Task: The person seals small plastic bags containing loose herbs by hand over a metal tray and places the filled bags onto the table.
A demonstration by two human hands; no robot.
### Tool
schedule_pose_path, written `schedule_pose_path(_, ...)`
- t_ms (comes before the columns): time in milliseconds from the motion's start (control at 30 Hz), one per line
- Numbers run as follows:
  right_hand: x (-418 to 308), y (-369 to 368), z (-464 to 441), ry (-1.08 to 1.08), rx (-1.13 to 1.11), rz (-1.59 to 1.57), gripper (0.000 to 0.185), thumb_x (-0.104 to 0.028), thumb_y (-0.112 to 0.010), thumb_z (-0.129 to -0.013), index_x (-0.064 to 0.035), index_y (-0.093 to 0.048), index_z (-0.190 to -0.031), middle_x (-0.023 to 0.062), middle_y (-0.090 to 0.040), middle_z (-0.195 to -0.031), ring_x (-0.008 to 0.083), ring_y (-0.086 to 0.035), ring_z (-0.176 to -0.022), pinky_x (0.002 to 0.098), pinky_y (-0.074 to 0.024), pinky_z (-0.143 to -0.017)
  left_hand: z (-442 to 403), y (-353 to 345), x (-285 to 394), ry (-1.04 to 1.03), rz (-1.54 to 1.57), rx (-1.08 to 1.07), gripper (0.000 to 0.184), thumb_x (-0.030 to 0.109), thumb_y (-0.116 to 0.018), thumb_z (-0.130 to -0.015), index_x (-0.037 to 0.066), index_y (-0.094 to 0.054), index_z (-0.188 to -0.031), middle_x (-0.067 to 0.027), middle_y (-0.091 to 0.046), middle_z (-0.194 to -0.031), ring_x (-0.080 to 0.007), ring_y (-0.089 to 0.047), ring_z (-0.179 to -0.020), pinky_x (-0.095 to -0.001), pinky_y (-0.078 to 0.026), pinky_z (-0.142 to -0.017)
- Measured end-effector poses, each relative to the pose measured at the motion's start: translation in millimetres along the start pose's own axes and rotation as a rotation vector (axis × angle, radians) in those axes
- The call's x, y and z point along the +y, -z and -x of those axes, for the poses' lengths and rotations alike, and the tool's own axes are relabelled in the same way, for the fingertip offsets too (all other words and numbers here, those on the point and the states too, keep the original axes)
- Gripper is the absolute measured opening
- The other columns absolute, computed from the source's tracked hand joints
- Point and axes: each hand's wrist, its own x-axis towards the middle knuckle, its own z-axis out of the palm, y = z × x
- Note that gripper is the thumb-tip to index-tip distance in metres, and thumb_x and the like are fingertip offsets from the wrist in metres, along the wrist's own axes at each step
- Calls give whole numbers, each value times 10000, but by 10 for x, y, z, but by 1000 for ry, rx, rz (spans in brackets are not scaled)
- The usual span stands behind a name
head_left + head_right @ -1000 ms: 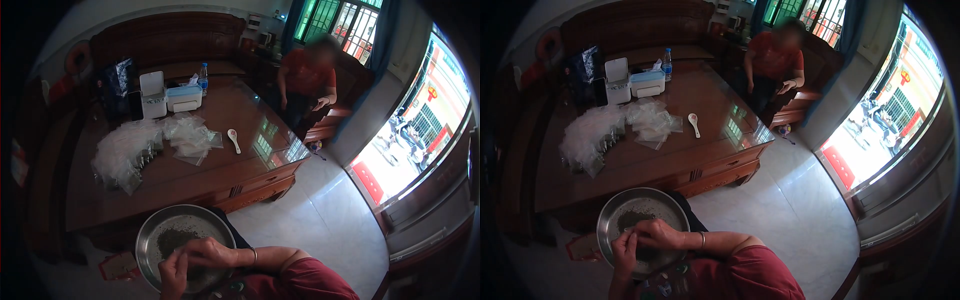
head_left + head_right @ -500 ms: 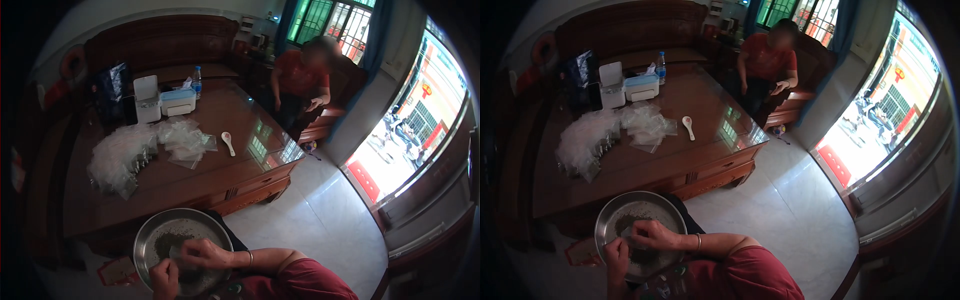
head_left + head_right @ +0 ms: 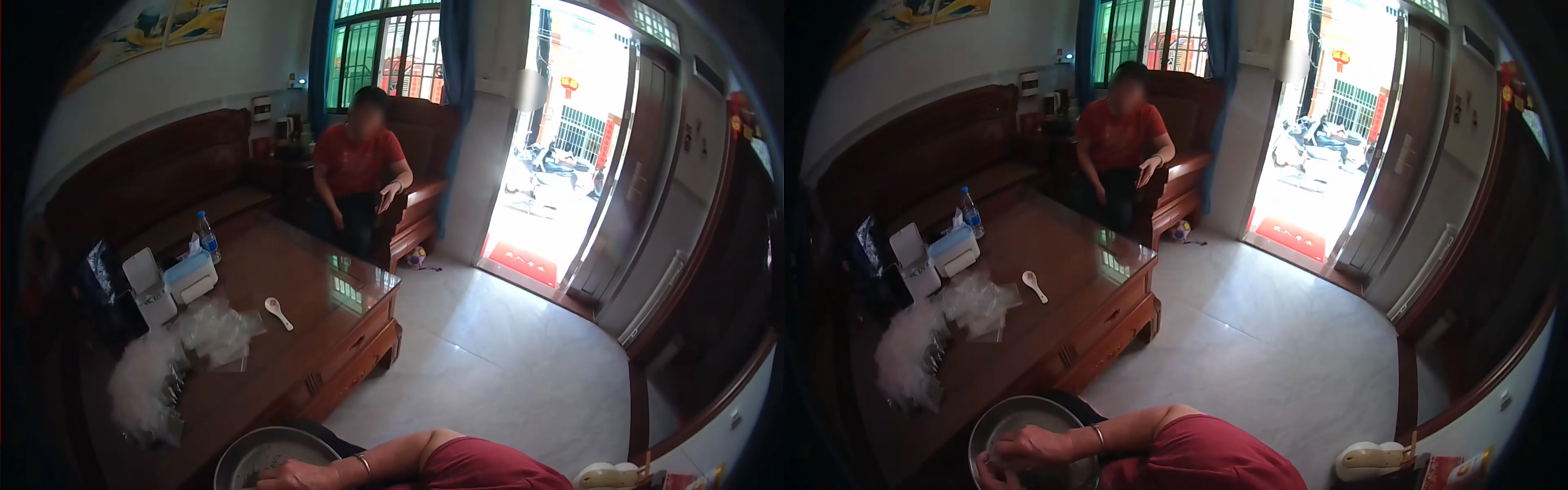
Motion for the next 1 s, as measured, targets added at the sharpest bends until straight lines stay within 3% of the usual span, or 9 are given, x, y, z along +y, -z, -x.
schedule_pose_path(67,-59,88,14,-69,-102,40,115,-133,-577,-766,-50,-511,-812,122,-519,-782,312,-514,-559,374,-419,-498,-20,-41,-34,-60,40,-12,362,82,-568,-781,-4,-504,-1126,-161,-592,-969,-288,-546,-741,-312,-448,-689)
schedule_pose_path(267,-324,310,-27,-35,-61,-37,166,-107,-552,-773,-76,-570,-935,107,-515,-794,276,-501,-593,351,-434,-551,40,-6,-105,-225,148,-61,427,-24,-458,-751,62,-455,-1170,-42,-521,-896,-95,-405,-629,-199,-339,-550)
schedule_pose_path(400,-348,374,-73,-106,-76,-136,214,-46,-554,-767,-69,-581,-978,79,-502,-777,233,-483,-587,316,-423,-544,114,106,134,74,429,-200,415,7,-508,-774,53,-457,-1183,-47,-567,-755,-107,-477,-619,-217,-390,-567)
schedule_pose_path(533,-308,276,-99,-169,-160,-244,221,23,-572,-730,-59,-579,-935,76,-530,-778,218,-504,-587,301,-426,-544,148,96,119,233,659,-227,441,-3,-518,-785,29,-434,-1217,-57,-575,-795,-106,-490,-643,-204,-391,-584)
schedule_pose_path(1000,-328,277,-144,-434,-91,-504,110,21,-562,-766,-46,-565,-854,51,-587,-749,148,-522,-598,243,-417,-543,47,105,187,226,822,-440,526,-1,-560,-793,9,-354,-1277,-96,-583,-974,-109,-536,-756,-193,-433,-674)
